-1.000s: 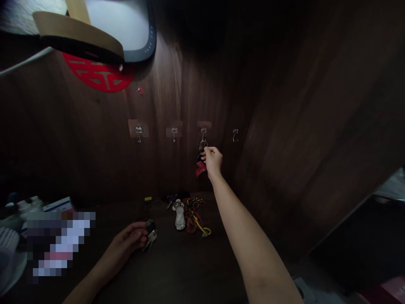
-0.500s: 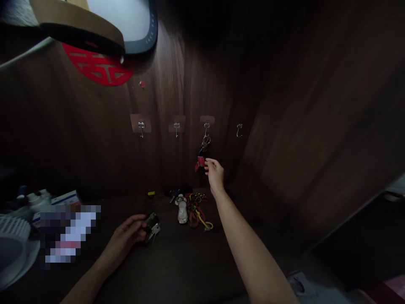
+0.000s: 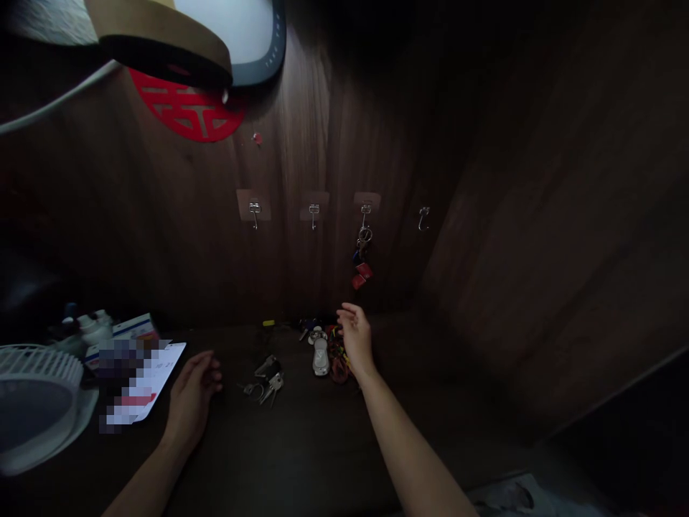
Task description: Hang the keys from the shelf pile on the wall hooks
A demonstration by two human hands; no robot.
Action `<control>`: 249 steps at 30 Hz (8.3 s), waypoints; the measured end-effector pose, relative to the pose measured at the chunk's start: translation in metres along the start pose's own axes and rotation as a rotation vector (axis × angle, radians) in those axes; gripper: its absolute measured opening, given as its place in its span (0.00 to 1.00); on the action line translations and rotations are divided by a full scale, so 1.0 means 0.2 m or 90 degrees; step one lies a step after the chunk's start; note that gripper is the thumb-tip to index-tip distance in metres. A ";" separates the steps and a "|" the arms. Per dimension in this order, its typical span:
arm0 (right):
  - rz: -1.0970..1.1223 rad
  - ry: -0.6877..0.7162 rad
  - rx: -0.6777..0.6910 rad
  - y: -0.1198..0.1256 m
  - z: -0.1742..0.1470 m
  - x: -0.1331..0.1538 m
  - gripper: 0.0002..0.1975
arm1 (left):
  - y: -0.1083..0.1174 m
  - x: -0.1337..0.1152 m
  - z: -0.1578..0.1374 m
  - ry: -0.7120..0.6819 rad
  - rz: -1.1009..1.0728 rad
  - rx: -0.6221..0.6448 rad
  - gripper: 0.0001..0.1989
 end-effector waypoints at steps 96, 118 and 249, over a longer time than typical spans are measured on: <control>0.212 0.088 0.081 -0.32 0.08 0.48 0.12 | -0.17 0.05 -0.06 -0.183 0.372 0.233 0.11; 0.163 0.129 0.061 -0.47 0.26 0.55 0.10 | -0.18 0.05 -0.07 -0.193 0.378 0.240 0.11; -0.351 0.395 0.321 -0.28 -0.40 -0.09 0.14 | -0.38 -0.03 0.06 -0.483 0.562 0.249 0.08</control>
Point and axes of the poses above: each hand's wrist, its own z-axis towards the middle knuckle, its own y-axis out of the back of the hand, x = y × z, the point moved 5 cm from there along z, towards the middle knuckle, and after that the axes turned 8 degrees about -x, right-handed, at the moved point
